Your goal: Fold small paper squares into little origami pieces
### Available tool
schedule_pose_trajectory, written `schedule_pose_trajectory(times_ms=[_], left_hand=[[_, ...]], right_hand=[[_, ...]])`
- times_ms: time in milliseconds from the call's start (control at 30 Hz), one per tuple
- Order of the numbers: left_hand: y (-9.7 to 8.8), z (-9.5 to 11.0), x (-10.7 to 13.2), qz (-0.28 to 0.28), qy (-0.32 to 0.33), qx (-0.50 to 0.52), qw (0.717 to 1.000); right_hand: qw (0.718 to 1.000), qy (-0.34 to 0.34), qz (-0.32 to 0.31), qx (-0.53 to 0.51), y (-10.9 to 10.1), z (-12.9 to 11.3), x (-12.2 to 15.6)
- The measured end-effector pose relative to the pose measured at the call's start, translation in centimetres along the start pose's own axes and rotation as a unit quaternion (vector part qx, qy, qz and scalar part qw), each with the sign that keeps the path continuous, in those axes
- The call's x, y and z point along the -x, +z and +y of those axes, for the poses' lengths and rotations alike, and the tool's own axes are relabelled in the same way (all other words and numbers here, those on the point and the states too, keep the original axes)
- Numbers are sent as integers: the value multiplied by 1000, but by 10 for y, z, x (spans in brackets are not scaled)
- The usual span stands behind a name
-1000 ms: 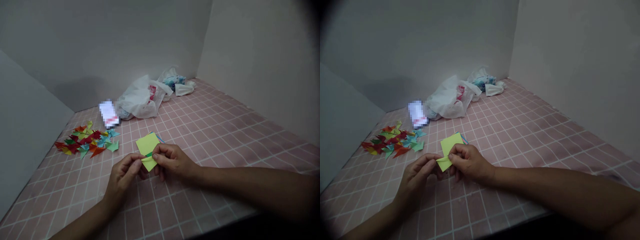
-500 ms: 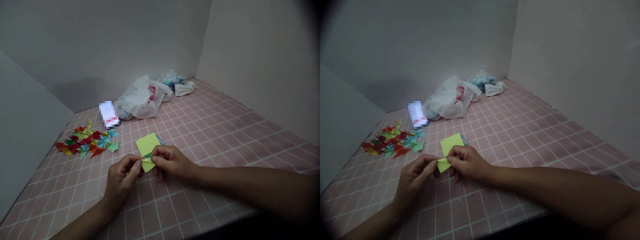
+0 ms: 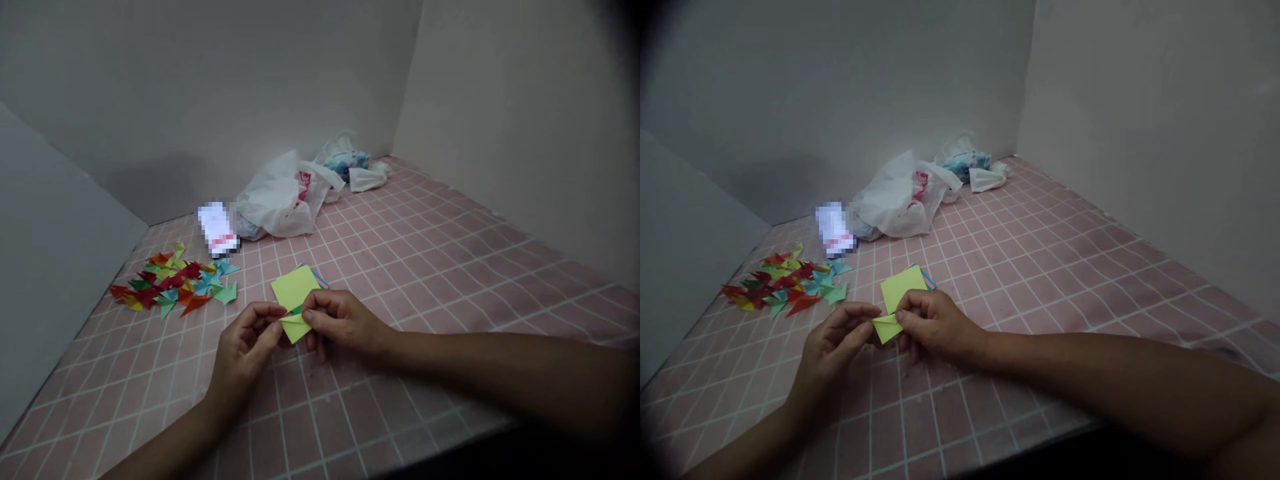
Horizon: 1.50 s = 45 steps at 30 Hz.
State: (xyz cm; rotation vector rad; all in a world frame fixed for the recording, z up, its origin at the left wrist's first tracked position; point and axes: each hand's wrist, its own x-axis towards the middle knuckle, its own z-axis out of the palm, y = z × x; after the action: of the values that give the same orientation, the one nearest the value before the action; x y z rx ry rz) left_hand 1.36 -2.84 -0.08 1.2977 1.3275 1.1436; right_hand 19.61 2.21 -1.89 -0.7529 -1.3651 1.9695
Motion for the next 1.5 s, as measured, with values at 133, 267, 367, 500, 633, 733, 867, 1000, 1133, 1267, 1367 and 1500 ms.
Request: schedule_pose_trajectory(times_ms=[133, 267, 367, 500, 633, 733, 867, 1000, 1133, 1267, 1367, 1500], left_hand=[[3, 4, -1, 16, 10, -14, 1000], [3, 3, 0, 17, 15, -19, 1000], [2, 3, 0, 12, 13, -18, 1000], [1, 2, 0, -7, -3, -1, 1000], [0, 1, -1, -29, -10, 14, 999], [1, 0, -1, -45, -38, 18, 998], [4, 3, -1, -47, -40, 14, 998], [4, 3, -1, -30, 5, -19, 999], [0, -3, 1, -14, 72, -57, 996], [-2, -6, 3, -10, 144, -123, 982], [-2, -5, 4, 0, 176, -162, 971], [-2, -5, 5, 28, 229, -213, 949]], right_hand=[[1000, -2, -4, 7, -1, 2, 0], [1000, -2, -9, 13, -1, 1, -1], [1000, 1, -11, 15, -1, 0, -1], [1000, 8, -5, 22, -1, -1, -1], [1000, 9, -5, 26, -1, 1, -1], [999, 11, -5, 32, -1, 2, -2], [999, 12, -4, 37, 0, 3, -1], [999, 6, -35, 5, -1, 1, 0], [998, -1, -58, -12, -4, -2, 0], [997, -22, -75, -18, -5, -2, 1], [997, -25, -68, -20, -3, -1, 2], [999, -20, -45, 12, -1, -1, 4]])
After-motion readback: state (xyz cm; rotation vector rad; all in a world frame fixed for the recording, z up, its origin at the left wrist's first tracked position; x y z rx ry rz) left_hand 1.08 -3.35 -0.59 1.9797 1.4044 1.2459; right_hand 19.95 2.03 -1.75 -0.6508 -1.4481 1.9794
